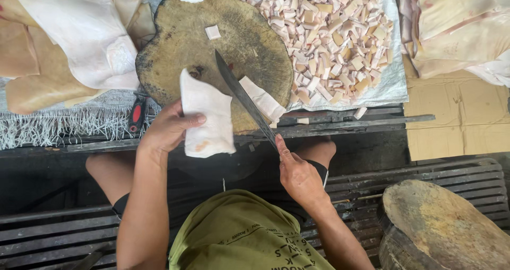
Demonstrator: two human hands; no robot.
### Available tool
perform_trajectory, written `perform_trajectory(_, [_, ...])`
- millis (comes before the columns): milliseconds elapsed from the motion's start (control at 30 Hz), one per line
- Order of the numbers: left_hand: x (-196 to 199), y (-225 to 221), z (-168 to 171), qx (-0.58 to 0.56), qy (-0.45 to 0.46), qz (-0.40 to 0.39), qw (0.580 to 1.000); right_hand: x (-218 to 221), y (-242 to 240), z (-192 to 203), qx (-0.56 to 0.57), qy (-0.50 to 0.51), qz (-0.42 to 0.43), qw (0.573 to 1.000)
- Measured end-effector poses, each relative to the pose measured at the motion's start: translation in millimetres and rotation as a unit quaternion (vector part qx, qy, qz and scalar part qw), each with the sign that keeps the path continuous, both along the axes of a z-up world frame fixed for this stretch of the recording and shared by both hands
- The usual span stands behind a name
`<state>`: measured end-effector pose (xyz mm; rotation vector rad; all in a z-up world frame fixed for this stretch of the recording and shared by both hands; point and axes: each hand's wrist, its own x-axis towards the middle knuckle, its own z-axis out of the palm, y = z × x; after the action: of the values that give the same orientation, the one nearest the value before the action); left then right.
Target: The person cuts folded sheets of pork rind into small cubes on a wooden chopping block using a large knife. The person periodically sharpens the knife with a honing steel and continues cutting, accumulating a pile of diced pieces on a cloth.
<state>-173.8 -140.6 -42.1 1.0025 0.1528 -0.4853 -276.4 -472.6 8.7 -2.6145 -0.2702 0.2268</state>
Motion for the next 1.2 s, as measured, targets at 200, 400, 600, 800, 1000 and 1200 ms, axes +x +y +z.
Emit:
perform_trajectory(200, [61, 1, 25, 0.111, -0.116, -0.209, 0.965, 22, -24, -22, -0.096, -0.233, -0.009, 0.968])
perform_trajectory(400, [129, -51, 11, 0.544, -0.132, -0.287, 0.777, 24, -32, -38, -0.077, -0.169, -0.096, 0.978])
perform_trajectory(600, [117, -57, -10, 0.503, -0.152, -0.225, 0.821, -1, -7, -27, 0.136, -0.14, -0.054, 0.979])
perform_trajectory(800, [78, -45, -3, 0.615, -0.254, -0.12, 0.737, 8, 16, -21, 0.004, -0.038, -0.036, 0.999])
perform_trajectory(1000, [55, -43, -6, 0.639, -0.212, -0.098, 0.733, 16, 12, -24, 0.019, -0.064, -0.006, 0.998])
perform_trajectory(1200, [55, -42, -10, 0.622, -0.228, -0.077, 0.745, 14, -18, 23, 0.088, -0.201, -0.037, 0.975])
